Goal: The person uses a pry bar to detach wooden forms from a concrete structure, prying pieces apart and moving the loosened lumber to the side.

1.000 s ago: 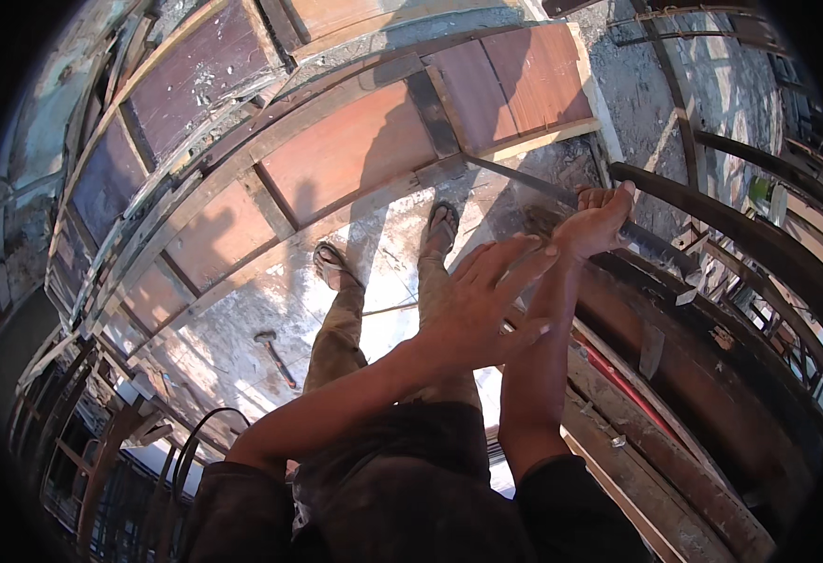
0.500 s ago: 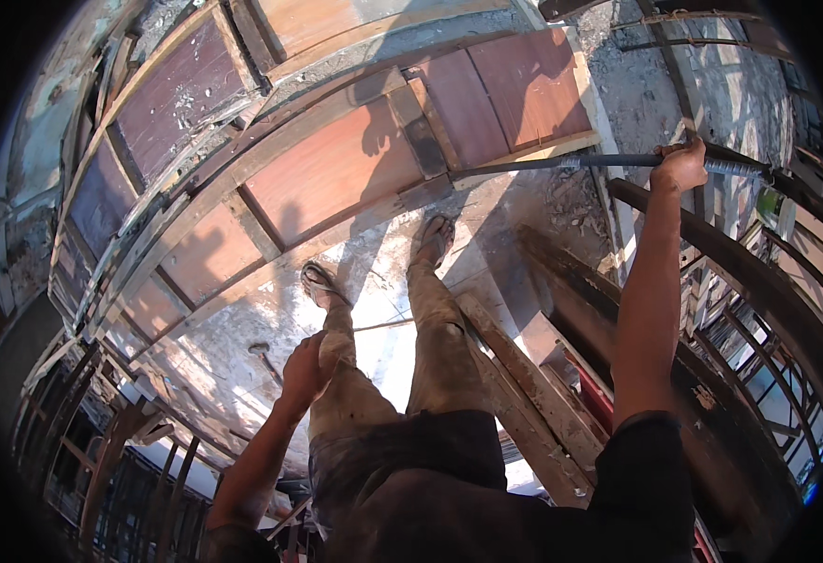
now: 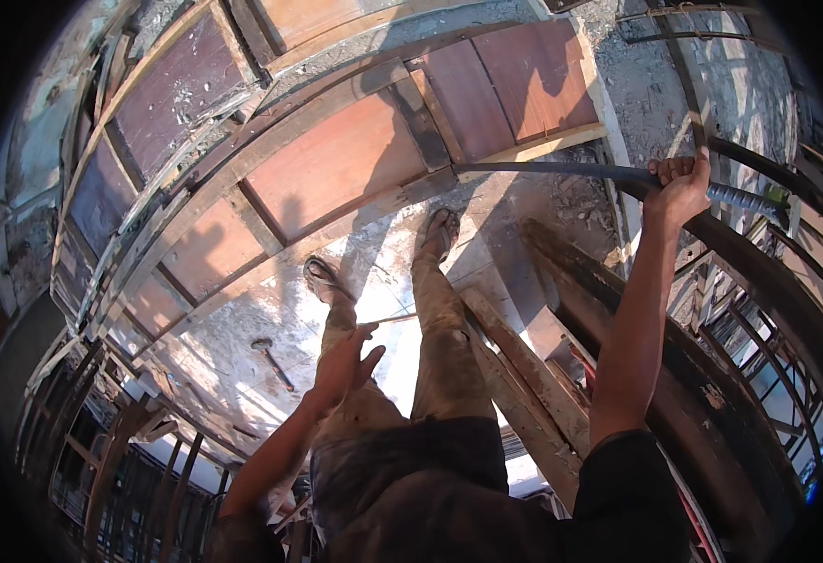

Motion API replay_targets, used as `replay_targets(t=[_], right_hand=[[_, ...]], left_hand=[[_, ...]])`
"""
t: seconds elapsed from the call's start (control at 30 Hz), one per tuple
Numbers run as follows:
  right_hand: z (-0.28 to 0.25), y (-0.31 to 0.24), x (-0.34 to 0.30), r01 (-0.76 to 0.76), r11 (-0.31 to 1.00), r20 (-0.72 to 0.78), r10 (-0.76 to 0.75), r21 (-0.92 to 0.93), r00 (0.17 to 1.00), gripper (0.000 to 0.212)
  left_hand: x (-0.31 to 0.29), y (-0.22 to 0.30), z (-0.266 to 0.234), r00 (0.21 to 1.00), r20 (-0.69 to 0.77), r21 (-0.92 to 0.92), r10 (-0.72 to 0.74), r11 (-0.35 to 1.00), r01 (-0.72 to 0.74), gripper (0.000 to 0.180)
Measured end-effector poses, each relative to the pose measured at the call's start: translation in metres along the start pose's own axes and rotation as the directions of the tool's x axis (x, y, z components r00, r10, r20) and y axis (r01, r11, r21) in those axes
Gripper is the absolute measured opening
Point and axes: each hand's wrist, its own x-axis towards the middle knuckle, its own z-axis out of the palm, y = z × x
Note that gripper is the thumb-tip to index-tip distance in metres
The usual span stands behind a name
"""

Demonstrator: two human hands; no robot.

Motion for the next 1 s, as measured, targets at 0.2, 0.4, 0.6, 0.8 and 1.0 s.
replay_targets(t=[0.2, 0.4, 0.6, 0.8, 1.0], right_hand=[[0.018, -0.008, -0.198, 0.099, 0.995, 0.058, -0.101, 0.025, 0.993, 0.043], [0.045, 0.021, -0.317, 0.168, 0.915, 0.122, -0.131, -0.367, 0.984, 0.040], [0.067, 0.081, -0.414, 0.610, 0.768, 0.519, -0.447, -0.196, 0.729, 0.019], [0.089, 0.111, -0.482, 0.600, 0.757, 0.713, -0.269, -0.259, 0.647, 0.024], [0.088, 0.195, -0.563, 0.697, 0.666, 0.961, 0.121, -0.266, 0.250, 0.026]], left_hand=[[0.013, 0.052, -0.045, 0.982, -0.030, -0.079, 0.184, 0.979, -0.186, 0.057], [-0.011, 0.139, -0.114, 0.664, -0.360, -0.364, 0.655, 0.557, -0.746, 0.081], [-0.074, 0.093, -0.197, 0.912, 0.279, -0.425, 0.299, 0.891, -0.162, 0.069], [-0.099, 0.039, -0.230, 0.917, 0.391, 0.387, -0.075, 0.917, -0.090, 0.045], [-0.089, -0.160, -0.161, 0.981, 0.108, 0.520, -0.158, 0.850, 0.080, 0.029]])
